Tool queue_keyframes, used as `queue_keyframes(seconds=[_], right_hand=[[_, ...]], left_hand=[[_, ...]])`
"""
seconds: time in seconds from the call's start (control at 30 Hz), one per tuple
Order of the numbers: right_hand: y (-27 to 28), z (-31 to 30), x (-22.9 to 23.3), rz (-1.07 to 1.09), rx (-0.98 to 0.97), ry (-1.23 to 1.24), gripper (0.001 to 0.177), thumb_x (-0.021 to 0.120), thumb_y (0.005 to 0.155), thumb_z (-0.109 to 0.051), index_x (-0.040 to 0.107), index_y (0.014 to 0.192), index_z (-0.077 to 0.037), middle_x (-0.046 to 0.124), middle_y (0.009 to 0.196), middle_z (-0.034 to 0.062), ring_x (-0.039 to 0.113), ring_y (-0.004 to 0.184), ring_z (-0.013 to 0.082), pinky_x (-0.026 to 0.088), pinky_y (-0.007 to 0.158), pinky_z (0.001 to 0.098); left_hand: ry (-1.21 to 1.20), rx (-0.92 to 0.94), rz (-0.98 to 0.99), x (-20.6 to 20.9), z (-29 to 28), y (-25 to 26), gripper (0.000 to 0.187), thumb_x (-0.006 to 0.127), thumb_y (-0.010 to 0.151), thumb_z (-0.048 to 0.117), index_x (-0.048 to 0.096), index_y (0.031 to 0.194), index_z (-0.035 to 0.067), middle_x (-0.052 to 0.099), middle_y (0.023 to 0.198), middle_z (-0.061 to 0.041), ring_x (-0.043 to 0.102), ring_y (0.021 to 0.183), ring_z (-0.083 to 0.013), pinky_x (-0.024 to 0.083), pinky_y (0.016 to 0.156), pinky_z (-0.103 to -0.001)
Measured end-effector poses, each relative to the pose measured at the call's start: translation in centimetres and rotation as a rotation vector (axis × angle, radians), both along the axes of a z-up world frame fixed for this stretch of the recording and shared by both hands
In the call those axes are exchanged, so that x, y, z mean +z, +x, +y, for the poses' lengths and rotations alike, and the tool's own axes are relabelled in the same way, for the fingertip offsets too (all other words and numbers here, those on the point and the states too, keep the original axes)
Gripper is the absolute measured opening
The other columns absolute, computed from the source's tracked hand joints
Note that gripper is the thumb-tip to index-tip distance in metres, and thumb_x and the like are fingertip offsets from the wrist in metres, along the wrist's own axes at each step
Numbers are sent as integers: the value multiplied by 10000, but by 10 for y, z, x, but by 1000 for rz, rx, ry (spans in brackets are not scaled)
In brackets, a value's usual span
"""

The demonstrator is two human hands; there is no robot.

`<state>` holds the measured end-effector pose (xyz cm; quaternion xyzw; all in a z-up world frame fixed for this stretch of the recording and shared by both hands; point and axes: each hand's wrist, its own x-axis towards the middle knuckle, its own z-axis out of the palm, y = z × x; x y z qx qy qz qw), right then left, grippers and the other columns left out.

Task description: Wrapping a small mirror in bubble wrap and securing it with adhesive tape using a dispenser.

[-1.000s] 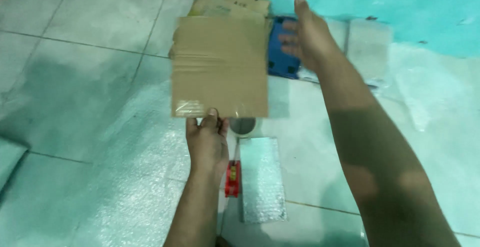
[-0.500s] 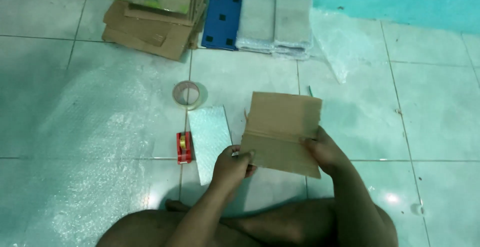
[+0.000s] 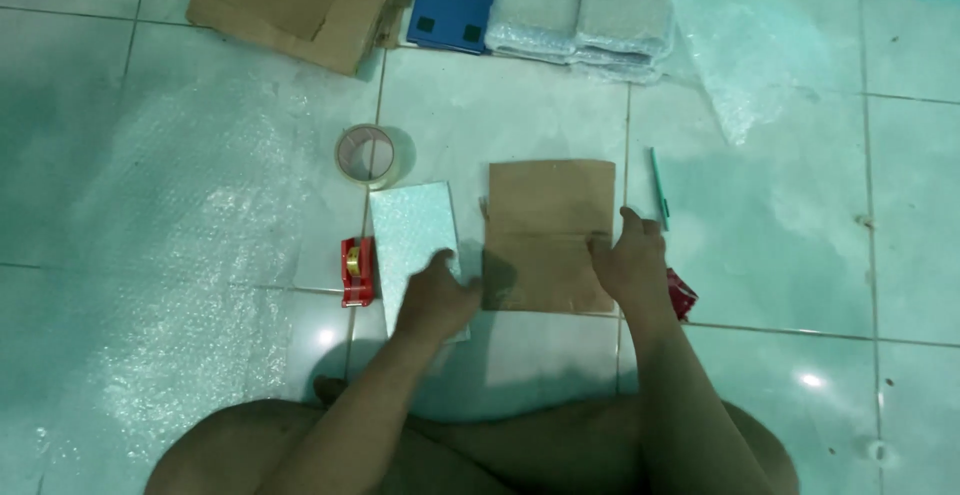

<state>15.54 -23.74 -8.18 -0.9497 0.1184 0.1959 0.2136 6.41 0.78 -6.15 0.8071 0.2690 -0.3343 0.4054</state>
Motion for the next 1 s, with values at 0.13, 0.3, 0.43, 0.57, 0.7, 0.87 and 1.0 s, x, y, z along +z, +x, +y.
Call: queue_keyframes(seconds=[0.13, 0.3, 0.43, 0.57, 0.7, 0.87, 1.0], right_hand=[[-19, 29, -14, -2, 50, 183, 541, 659, 959, -170, 528, 1448, 22, 606, 1308, 294, 615, 1233, 459, 551, 978, 591], [-85, 86, -2, 332, 399, 568, 460, 670, 963, -331, 676, 1285, -1, 679, 1251, 280, 644, 1197, 479, 587, 954, 576], [-104, 98, -1, 488, 390, 554, 782, 649, 950, -434, 415, 1510, 59, 582, 1392, 308, 567, 1325, 422, 503, 1102, 512], [-104, 98, 0, 526, 340, 632, 827, 613, 976, -400, 288, 1566, 80, 489, 1478, 324, 473, 1402, 447, 438, 1152, 544], [-99, 97, 3, 495, 318, 682, 715, 538, 1017, -297, 267, 1592, 30, 403, 1559, 295, 427, 1444, 428, 422, 1157, 542], [-87, 80, 26, 504, 123, 919, 632, 499, 994, -70, 285, 1580, 29, 363, 1549, 364, 523, 1354, 457, 521, 1055, 515], [-58, 38, 54, 331, 96, 854, 510, 459, 990, 37, 434, 1499, 18, 482, 1445, 391, 567, 1284, 543, 531, 1014, 606]], left_hand=[[70, 126, -2, -17, 21, 5, 807, 567, 864, 378, 342, 1542, 4, 565, 1385, -338, 632, 1224, -444, 582, 907, -525], [149, 140, 72, -12, 22, 2, 1050, 658, 755, 557, 240, 1552, 18, 285, 1471, -401, 449, 1332, -564, 540, 984, -589], [176, 162, 78, 3, 22, 0, 963, 620, 782, 415, 190, 1554, 32, 321, 1457, -362, 462, 1318, -551, 562, 953, -538], [151, 211, 35, -32, 32, -1, 940, 595, 824, 404, 145, 1569, 49, 343, 1438, -362, 501, 1287, -542, 543, 944, -538], [140, 270, -33, -55, 43, 1, 949, 585, 813, 425, 157, 1568, 41, 416, 1389, -351, 542, 1249, -523, 539, 912, -551], [-11, 523, -129, 17, 29, 8, 844, 540, 931, 418, 175, 1600, 54, 317, 1539, -362, 461, 1367, -520, 410, 1097, -603], [-424, 823, -237, 123, 8, 18, 738, 314, 999, 397, 194, 1607, -2, 295, 1616, -319, 321, 1496, -500, 264, 1224, -590]])
